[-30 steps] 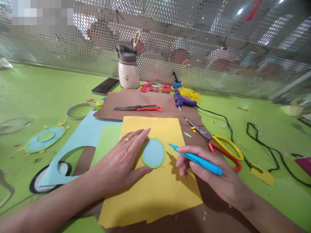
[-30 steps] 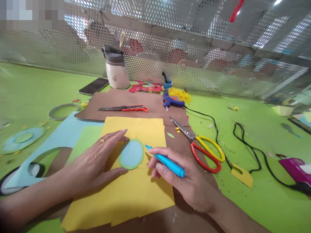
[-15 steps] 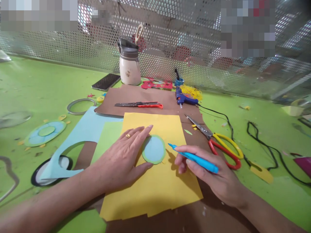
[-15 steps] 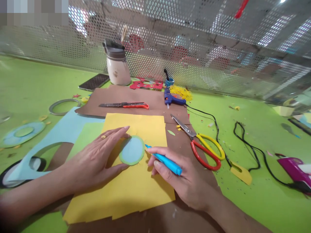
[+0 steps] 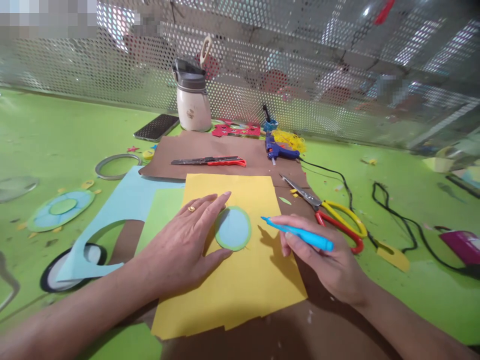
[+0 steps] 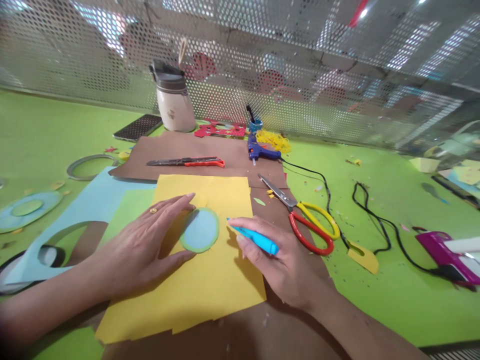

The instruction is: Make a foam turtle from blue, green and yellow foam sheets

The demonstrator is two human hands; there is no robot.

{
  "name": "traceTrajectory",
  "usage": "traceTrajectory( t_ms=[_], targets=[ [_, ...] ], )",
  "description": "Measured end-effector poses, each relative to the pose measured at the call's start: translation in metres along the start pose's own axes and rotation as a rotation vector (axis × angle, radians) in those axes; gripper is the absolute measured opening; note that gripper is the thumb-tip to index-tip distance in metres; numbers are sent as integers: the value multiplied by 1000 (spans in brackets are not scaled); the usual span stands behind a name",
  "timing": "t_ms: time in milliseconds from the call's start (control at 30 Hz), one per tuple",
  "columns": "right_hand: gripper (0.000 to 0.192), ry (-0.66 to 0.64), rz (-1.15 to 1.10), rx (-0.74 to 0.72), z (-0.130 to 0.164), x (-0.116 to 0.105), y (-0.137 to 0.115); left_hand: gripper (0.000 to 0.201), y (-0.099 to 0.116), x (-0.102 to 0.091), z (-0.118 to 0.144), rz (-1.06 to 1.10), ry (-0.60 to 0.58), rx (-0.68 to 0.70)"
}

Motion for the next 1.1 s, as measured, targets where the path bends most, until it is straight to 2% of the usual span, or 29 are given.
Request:
traceTrajectory(
  t_ms=[200, 367, 600, 800, 967, 1100],
  targets=[
    [27, 62, -88, 27, 0, -1, 5, 72, 4, -6, 1, 14, 42, 31],
    [23, 149, -280, 45, -5, -3, 13, 56, 9, -15, 2, 93, 110, 50],
    [17, 203, -351, 80, -13, -10, 14, 51, 17, -14, 4, 41, 42, 114],
    [21, 198, -359, 123, -41, -13, -3, 43, 21, -14, 5, 1, 24, 152],
    [17, 244, -415, 74, -72, 3, -2, 36, 23, -6, 7, -34, -22, 185],
    [18, 235, -377, 45, -84, 17, 3, 33, 23, -2, 9, -48, -43, 202]
  ],
)
Point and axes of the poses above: each hand's wrist, its own z-axis away from the middle knuckle, its own x-axis out of the palm, y = z × x, the point moved 8 cm from there along -z, towards the middle knuckle, and after that the axes turned 6 degrees about z, right-handed, at the moved point
